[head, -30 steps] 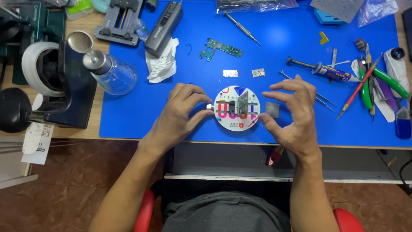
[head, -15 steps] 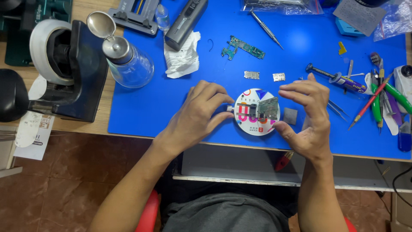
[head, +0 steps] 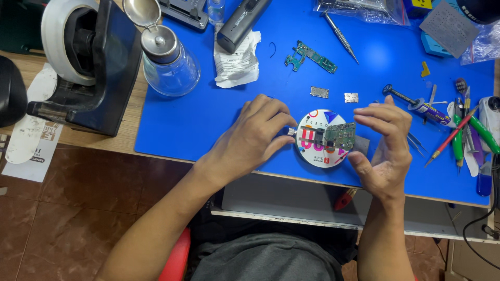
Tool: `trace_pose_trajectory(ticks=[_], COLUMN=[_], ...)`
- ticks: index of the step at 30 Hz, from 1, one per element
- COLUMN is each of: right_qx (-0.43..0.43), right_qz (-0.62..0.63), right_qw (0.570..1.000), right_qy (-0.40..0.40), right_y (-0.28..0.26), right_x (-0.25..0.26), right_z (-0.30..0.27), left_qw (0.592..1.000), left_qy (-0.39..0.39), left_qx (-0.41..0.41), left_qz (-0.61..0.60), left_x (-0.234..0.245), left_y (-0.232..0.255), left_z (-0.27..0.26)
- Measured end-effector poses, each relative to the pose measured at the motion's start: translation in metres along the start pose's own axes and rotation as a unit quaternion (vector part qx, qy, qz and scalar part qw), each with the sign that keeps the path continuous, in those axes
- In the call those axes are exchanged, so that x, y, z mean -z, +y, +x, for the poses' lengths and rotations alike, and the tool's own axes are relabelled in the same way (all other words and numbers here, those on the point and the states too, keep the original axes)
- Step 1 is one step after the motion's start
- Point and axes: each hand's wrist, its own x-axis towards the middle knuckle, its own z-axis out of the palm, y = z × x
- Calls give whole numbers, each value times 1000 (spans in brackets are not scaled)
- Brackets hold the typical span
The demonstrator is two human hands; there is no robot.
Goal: The person holds a small circuit board on a CD and uses a hot air gun to heat the components. They use tweezers to adjust the board and apply flux from a syringe while continuing to apply heat.
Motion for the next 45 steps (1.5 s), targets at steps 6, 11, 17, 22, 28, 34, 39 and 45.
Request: trace_pose_trajectory(ticks=[6,11,17,22,28,34,39,45], right_qx=[-26,-43,-57,-44,-22,-31,-51,-21], right_qz=[-7,-110,-159,-156,-136,-123,-85,-108], right_qw=[999,990,972,973,980,981,984,982], right_qy=[17,-81,-164,-164,-145,-150,-149,-154], right_y=[2,5,2,7,15,18,19,17], right_x=[7,18,9,3,0,2,3,0], right_z=[-5,-9,-7,-5,-6,-7,-8,-6], left_qw=[1000,1000,1000,1000,999,1000,1000,1000], left_qy=[4,1,0,2,-3,-15,7,3], left_qx=[11,14,5,6,10,12,15,-3], left_qz=[8,8,20,25,35,22,14,21], left_x=[-3,-2,-2,-2,-2,2,1,-1], left_y=[-1,0,1,4,4,6,6,3], left_z=[0,1,2,3,4,5,5,5])
